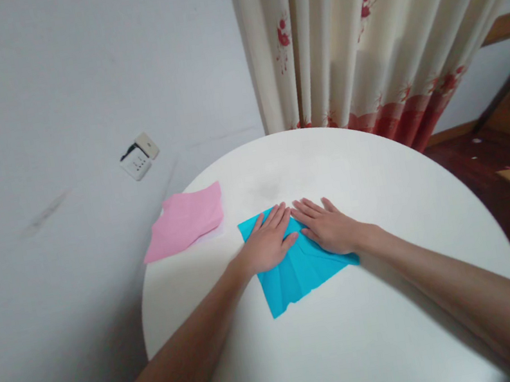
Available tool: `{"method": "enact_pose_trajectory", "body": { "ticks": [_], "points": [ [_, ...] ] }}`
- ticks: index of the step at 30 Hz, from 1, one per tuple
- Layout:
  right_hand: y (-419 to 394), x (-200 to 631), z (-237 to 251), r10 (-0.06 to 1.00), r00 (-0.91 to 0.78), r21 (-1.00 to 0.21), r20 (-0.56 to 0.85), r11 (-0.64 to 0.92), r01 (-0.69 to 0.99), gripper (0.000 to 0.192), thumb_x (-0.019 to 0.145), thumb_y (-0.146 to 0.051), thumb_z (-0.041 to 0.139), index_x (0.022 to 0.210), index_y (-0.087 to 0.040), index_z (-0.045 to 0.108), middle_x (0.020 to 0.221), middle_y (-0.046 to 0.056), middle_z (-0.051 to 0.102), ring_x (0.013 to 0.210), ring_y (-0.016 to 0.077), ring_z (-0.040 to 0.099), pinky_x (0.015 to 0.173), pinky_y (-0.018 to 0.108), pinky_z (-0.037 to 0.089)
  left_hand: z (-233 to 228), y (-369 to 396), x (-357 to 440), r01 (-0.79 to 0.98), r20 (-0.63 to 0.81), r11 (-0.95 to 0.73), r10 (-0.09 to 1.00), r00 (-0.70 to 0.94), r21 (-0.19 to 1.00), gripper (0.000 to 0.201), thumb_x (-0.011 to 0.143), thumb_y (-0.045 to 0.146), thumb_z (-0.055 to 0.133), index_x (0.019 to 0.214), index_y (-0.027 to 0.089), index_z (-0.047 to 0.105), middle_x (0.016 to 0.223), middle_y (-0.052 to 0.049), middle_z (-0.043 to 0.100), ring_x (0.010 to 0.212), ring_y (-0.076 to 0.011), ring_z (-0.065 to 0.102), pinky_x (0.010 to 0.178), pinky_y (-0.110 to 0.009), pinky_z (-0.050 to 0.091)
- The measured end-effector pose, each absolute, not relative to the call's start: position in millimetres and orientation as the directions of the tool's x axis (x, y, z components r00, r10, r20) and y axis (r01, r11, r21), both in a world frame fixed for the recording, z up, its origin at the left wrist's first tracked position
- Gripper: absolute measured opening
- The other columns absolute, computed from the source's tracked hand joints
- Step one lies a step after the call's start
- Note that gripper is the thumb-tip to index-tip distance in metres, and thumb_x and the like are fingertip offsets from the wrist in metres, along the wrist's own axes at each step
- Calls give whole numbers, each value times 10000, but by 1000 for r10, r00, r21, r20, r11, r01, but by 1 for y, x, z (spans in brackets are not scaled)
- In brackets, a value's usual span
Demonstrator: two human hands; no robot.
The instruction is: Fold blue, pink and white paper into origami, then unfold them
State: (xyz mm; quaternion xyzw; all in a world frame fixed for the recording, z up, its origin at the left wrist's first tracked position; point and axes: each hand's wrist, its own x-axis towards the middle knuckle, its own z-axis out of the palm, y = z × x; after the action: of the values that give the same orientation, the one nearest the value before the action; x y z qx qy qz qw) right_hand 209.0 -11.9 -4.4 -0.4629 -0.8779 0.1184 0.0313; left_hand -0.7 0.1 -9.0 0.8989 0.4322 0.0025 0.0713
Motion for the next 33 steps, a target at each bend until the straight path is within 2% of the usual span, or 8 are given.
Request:
{"method": "enact_pose_trajectory", "body": {
  "ticks": [8,14,17,20,23,27,30,33],
  "points": [
    [-12,215,-1,804,-593,-213,-48,572,792,529,1018,-427,243,1539,-344,263,1632,77,143,1491,351,129,1138,673,163,-11,10,-15,866,-115,-470,863,492,172,786,952,663,160,1569,179,117,1637,-64,33,1515,-266,12,1204,-538,70],
    [-13,213,1,801,-595,-199,-63,574,794,527,1020,-429,226,1539,-345,262,1631,97,153,1490,348,137,1134,667,182,-7,14,-18,924,-114,-333,927,357,189,711,936,687,166,1550,331,206,1644,-28,48,1509,-315,-2,1180,-599,85],
    [-13,213,2,802,-593,-192,-69,573,797,527,1022,-426,226,1542,-345,252,1631,103,153,1491,344,135,1135,664,181,-9,18,-19,937,-110,-289,943,314,195,684,939,679,178,1541,358,226,1645,-14,62,1507,-325,-11,1173,-615,93],
    [-13,212,3,806,-588,-191,-71,567,801,525,1023,-422,226,1541,-344,257,1632,102,153,1493,343,130,1135,663,177,-10,21,-18,951,-71,-245,962,262,187,688,960,631,195,1548,278,234,1642,-32,97,1510,-316,22,1182,-600,109],
    [-14,212,3,811,-581,-208,-72,558,804,531,1020,-439,219,1540,-339,264,1633,96,151,1494,342,121,1139,664,162,-4,18,-13,969,40,-208,978,204,135,658,993,514,224,1525,131,286,1623,-122,173,1507,-311,93,1188,-581,139],
    [-15,213,2,810,-583,-235,-63,556,798,536,1015,-451,230,1537,-334,279,1634,90,149,1494,347,125,1142,665,147,2,0,4,916,219,-397,899,379,48,563,1016,376,204,1477,89,356,1596,-155,256,1500,-260,168,1222,-504,88],
    [-14,213,1,810,-583,-247,-54,555,794,541,1013,-459,245,1539,-337,269,1636,78,132,1495,349,122,1144,665,133,-5,-13,16,877,121,-467,883,454,116,577,1020,411,175,1486,108,334,1583,-151,296,1486,-251,220,1208,-460,194],
    [-11,215,2,802,-592,-280,-76,553,785,570,1002,-511,264,1546,-343,239,1638,69,125,1498,343,105,1150,664,103,-15,-17,20,891,40,-430,902,429,146,632,1010,467,198,1512,89,264,1605,-169,217,1499,-279,153,1205,-478,194]
  ]
}}
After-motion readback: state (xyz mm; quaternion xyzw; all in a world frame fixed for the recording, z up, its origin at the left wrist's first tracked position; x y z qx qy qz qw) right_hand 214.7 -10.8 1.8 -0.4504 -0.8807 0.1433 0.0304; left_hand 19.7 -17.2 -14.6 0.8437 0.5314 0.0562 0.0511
